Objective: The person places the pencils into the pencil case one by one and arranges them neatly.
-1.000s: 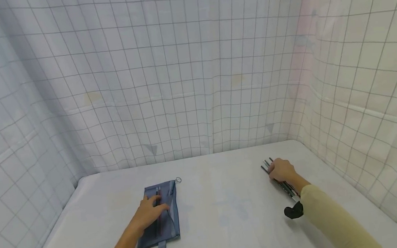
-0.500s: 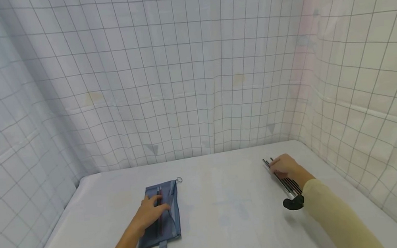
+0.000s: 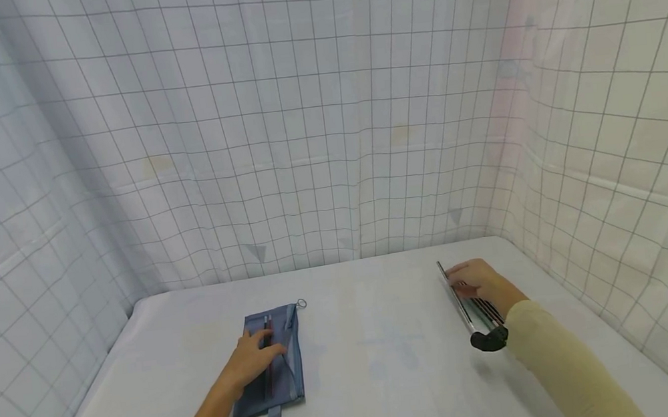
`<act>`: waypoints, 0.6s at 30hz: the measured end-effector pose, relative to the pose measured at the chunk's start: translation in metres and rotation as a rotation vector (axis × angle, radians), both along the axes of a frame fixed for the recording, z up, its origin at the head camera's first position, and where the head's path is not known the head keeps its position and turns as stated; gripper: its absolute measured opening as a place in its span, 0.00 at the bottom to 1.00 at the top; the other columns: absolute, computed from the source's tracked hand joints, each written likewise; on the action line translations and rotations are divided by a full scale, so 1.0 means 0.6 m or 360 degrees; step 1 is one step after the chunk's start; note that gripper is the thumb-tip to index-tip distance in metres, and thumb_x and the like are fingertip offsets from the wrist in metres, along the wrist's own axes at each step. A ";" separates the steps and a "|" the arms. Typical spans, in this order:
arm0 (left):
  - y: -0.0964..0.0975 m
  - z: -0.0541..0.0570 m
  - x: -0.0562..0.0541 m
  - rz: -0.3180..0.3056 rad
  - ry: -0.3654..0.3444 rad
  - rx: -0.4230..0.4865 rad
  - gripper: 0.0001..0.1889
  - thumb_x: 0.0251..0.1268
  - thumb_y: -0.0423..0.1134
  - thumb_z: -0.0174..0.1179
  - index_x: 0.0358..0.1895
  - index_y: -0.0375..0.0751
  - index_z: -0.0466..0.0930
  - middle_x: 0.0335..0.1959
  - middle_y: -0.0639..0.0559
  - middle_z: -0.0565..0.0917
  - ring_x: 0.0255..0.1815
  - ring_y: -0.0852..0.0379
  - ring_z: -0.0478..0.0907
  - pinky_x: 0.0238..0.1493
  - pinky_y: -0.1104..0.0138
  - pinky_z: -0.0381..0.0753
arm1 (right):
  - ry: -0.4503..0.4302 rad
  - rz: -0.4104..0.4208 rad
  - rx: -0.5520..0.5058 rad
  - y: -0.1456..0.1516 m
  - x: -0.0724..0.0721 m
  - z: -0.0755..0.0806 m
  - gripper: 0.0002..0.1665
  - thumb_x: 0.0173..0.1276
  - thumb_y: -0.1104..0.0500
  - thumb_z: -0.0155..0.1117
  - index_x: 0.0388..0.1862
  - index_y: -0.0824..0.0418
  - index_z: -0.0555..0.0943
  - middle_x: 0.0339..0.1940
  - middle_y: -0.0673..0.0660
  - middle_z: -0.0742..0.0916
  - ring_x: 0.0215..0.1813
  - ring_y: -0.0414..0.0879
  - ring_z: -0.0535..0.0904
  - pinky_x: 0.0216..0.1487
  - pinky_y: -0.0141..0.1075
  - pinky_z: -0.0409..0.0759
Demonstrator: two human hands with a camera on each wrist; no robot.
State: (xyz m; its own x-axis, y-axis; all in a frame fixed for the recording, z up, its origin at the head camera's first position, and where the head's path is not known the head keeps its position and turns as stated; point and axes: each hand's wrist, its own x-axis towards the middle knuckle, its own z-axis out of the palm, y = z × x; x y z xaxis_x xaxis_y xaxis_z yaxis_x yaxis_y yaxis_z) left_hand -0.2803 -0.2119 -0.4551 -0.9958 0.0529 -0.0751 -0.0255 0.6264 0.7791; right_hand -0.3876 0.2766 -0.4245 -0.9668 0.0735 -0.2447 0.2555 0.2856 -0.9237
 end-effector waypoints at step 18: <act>0.000 -0.001 -0.001 0.0008 -0.0001 -0.0024 0.38 0.67 0.50 0.61 0.73 0.26 0.66 0.76 0.13 0.41 0.75 0.13 0.40 0.64 0.22 0.52 | 0.0012 0.0085 -0.0184 -0.092 0.003 0.003 0.23 0.66 0.75 0.66 0.60 0.79 0.78 0.43 0.61 0.85 0.36 0.44 0.84 0.37 0.34 0.86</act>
